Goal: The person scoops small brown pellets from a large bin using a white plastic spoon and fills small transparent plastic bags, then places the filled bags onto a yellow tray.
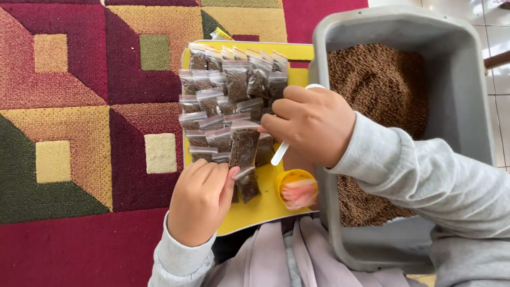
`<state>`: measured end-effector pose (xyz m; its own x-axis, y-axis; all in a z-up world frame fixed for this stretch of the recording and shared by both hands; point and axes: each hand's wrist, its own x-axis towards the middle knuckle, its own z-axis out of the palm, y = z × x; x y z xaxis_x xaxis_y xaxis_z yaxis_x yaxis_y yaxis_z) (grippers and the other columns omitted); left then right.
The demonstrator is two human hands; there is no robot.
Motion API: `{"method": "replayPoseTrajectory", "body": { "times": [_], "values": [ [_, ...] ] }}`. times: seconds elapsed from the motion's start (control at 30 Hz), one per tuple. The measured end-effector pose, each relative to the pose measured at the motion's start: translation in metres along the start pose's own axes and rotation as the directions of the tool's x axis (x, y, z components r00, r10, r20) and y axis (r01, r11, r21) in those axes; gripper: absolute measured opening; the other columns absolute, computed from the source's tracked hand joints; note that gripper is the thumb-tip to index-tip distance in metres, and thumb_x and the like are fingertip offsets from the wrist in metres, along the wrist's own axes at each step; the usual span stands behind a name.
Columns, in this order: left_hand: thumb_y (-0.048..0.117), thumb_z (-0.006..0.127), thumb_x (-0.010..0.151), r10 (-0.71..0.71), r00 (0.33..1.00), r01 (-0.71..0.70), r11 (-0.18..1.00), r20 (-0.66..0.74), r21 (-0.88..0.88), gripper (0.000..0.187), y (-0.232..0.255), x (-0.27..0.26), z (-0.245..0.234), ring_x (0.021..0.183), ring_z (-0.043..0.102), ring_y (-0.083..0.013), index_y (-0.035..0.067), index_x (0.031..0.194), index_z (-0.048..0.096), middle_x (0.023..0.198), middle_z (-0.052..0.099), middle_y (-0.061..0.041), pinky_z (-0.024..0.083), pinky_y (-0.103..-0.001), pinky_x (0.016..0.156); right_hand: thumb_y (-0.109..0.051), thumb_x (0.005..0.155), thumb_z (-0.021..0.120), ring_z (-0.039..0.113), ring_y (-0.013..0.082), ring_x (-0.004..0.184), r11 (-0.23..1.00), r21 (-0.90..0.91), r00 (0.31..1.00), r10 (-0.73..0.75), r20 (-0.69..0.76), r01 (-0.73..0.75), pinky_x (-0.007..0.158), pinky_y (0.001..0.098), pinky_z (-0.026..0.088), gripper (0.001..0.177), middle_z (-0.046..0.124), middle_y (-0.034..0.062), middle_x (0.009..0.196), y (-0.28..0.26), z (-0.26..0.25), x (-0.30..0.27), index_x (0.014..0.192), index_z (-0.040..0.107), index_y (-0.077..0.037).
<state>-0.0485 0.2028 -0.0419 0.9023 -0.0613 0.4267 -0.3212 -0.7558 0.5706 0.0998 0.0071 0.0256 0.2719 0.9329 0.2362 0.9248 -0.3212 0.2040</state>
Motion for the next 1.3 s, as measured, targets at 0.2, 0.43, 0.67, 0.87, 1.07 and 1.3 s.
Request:
{"method": "replayPoseTrajectory", "body": {
  "times": [0.2, 0.43, 0.67, 0.87, 1.07, 1.3],
  "values": [
    [0.003, 0.073, 0.088, -0.008, 1.000, 0.007, 0.999, 0.022, 0.048, 0.016, -0.041, 0.027, -0.007, 0.062, 0.052, -0.0254, 0.005, 0.077, 0.062, 0.069, 0.061, -0.008, 0.044, -0.039, 0.064, -0.024, 0.094, 0.073, 0.055, 0.0200, 0.076, 0.999, 0.049, 0.999, 0.017, 0.035, -0.019, 0.070, 0.0319, 0.050, 0.016, 0.057, -0.0004, 0.081, 0.018, 0.021, 0.041, 0.085, 0.063, -0.015],
    [0.006, 0.073, 0.090, 0.005, 0.999, -0.009, 0.996, 0.043, 0.091, 0.024, -0.080, 0.071, 0.007, 0.060, 0.052, -0.0264, 0.008, 0.071, 0.059, 0.066, 0.060, -0.008, 0.044, -0.040, 0.062, -0.028, 0.096, 0.072, 0.056, 0.0191, 0.075, 0.995, 0.023, 0.987, 0.096, 0.128, -0.099, 0.070, 0.0314, 0.050, 0.017, 0.062, -0.0013, 0.080, 0.052, 0.058, 0.073, 0.084, 0.069, -0.016],
    [0.005, 0.075, 0.088, -0.039, 0.995, 0.025, 0.989, 0.091, 0.148, 0.023, -0.103, 0.092, 0.024, 0.056, 0.053, -0.0271, 0.007, 0.071, 0.060, 0.063, 0.061, -0.010, 0.044, -0.040, 0.060, -0.028, 0.094, 0.071, 0.057, 0.0212, 0.072, 0.988, 0.038, 0.959, 0.133, 0.250, -0.147, 0.067, 0.0343, 0.051, 0.015, 0.066, 0.0014, 0.083, 0.077, 0.092, 0.088, 0.087, 0.074, -0.014],
    [0.007, 0.073, 0.091, -0.097, 0.986, 0.073, 0.982, 0.135, 0.174, 0.024, -0.111, 0.093, 0.034, 0.053, 0.054, -0.0279, 0.007, 0.070, 0.061, 0.063, 0.064, -0.011, 0.045, -0.041, 0.058, -0.029, 0.096, 0.070, 0.059, 0.0222, 0.073, 0.985, 0.076, 0.956, 0.132, 0.263, -0.157, 0.066, 0.0358, 0.052, 0.018, 0.067, 0.0014, 0.083, 0.078, 0.116, 0.090, 0.087, 0.074, -0.013],
    [0.010, 0.073, 0.092, -0.135, 0.979, 0.112, 0.983, 0.154, 0.147, 0.024, -0.114, 0.094, 0.032, 0.053, 0.054, -0.0280, 0.006, 0.072, 0.061, 0.064, 0.062, -0.011, 0.047, -0.041, 0.059, -0.032, 0.096, 0.069, 0.063, 0.0238, 0.075, 0.979, 0.073, 0.930, 0.157, 0.332, -0.191, 0.067, 0.0368, 0.054, 0.022, 0.070, 0.0032, 0.085, 0.077, 0.127, 0.090, 0.087, 0.073, -0.012],
    [0.013, 0.076, 0.092, -0.124, 0.983, 0.102, 0.981, 0.133, 0.162, 0.026, -0.115, 0.090, 0.035, 0.056, 0.053, -0.0271, 0.006, 0.073, 0.060, 0.064, 0.059, -0.009, 0.046, -0.041, 0.060, -0.028, 0.090, 0.070, 0.063, 0.0244, 0.078, 0.980, 0.073, 0.957, 0.161, 0.242, -0.184, 0.070, 0.0347, 0.053, 0.027, 0.071, 0.0033, 0.092, 0.076, 0.125, 0.086, 0.110, 0.072, -0.010]
  ]
}}
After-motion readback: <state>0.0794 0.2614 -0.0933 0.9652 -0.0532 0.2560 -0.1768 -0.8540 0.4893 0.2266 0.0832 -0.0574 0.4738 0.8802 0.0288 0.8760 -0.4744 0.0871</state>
